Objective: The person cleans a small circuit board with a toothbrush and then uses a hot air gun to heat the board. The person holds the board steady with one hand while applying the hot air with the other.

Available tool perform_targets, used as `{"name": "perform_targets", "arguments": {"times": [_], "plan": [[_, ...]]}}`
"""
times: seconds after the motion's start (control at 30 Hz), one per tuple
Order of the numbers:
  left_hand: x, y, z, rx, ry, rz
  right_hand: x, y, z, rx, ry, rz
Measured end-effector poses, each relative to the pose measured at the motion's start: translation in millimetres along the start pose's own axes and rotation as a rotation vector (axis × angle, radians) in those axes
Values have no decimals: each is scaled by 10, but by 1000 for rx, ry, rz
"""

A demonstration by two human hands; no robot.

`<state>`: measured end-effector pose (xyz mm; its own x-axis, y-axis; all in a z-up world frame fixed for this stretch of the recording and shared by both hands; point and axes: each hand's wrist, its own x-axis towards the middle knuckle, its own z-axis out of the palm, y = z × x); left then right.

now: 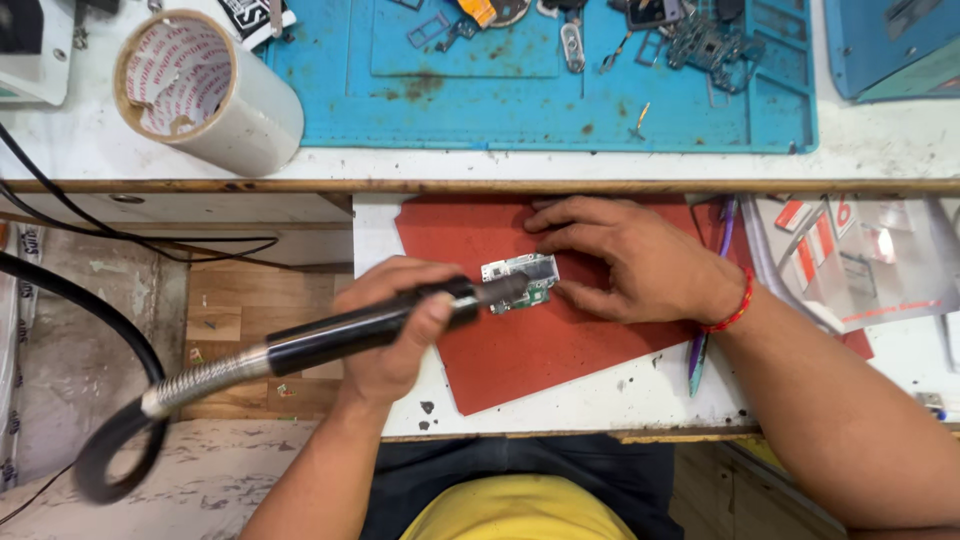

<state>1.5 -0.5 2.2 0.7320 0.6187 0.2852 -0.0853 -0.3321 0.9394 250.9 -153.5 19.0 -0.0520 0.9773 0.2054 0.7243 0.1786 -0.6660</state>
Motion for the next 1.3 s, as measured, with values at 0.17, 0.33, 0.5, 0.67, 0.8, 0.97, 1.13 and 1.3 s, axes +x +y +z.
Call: {"name": "perform_targets", "arguments": {"times": [0.17, 0.33, 0.5, 0.67, 0.8, 0.97, 1.13, 1.3], "plan": [[-5, -35, -8, -88, -33, -52, -11, -19, -18, -11, -7, 21], [-3, -39, 20, -42, 37, -62, 8, -11, -11, -7, -8, 19], [-13, -27, 37, -72, 37, -37, 5, 14, -10, -16, -8, 7], [14, 22, 17, -45, -43, 85, 5, 8, -8, -12, -2, 12], [15, -10, 37, -4, 67, -40, 4, -3, -7, -1, -11, 24], [-15, -58, 17, -23, 84, -44, 7, -12, -11, -11, -18, 19], [-30, -63, 40, -60, 24, 13, 6, -12, -9, -1, -9, 26], [-11, -71, 25, -107, 5, 18, 2, -11, -4, -5, -3, 13]]}}
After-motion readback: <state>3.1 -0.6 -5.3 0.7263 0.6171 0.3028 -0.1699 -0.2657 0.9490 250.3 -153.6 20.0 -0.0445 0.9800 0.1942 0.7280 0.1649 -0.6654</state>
